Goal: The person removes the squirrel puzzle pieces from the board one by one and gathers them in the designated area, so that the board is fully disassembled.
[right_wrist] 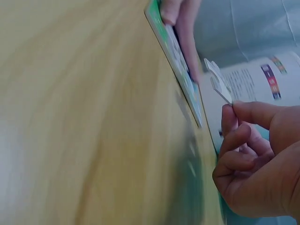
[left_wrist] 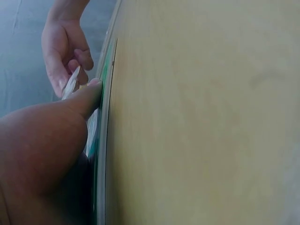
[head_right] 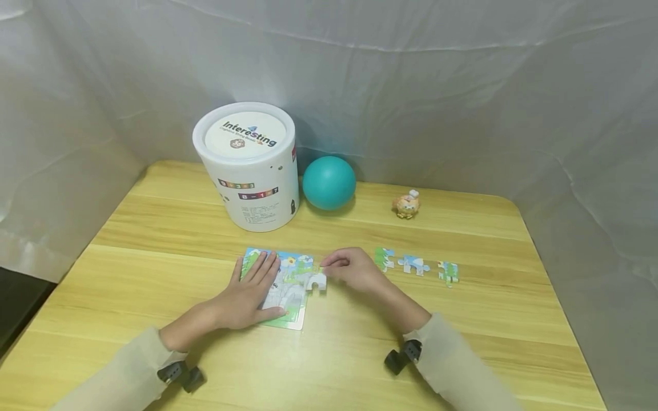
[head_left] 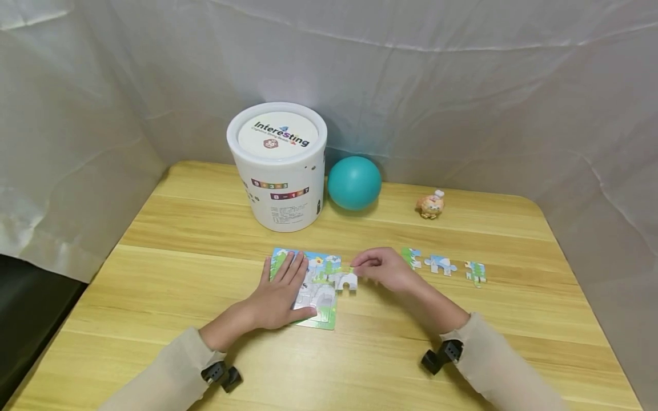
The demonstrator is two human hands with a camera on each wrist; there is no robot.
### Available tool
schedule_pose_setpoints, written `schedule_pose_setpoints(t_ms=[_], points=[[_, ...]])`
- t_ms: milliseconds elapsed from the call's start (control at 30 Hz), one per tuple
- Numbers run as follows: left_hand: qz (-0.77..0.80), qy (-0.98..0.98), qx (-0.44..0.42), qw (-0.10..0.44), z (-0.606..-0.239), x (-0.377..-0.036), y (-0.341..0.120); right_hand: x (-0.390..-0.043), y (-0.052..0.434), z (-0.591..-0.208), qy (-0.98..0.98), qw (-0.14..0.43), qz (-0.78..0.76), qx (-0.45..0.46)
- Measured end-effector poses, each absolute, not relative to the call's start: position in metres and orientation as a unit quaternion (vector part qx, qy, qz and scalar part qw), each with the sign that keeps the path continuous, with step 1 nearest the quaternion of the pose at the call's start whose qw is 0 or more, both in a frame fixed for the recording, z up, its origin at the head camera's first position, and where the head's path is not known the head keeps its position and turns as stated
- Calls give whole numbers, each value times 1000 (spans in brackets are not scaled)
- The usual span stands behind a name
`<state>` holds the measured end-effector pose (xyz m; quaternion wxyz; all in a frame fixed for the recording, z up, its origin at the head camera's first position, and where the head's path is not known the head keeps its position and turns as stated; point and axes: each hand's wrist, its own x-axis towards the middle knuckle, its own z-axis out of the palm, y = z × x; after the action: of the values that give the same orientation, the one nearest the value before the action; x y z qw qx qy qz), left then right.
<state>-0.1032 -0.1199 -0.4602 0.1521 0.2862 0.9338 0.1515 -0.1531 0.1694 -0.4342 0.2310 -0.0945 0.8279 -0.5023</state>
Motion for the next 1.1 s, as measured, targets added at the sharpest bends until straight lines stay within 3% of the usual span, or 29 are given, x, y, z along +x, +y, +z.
schedule_pose_setpoints(t_ms=[533,1100], points=[[171,932,291,132,-467,-103,-122,-150,267,-410,845,235,-476,-67],[163,935,289,127,-471,-102,-122,-131,363,-410,846,228,-478,-57]])
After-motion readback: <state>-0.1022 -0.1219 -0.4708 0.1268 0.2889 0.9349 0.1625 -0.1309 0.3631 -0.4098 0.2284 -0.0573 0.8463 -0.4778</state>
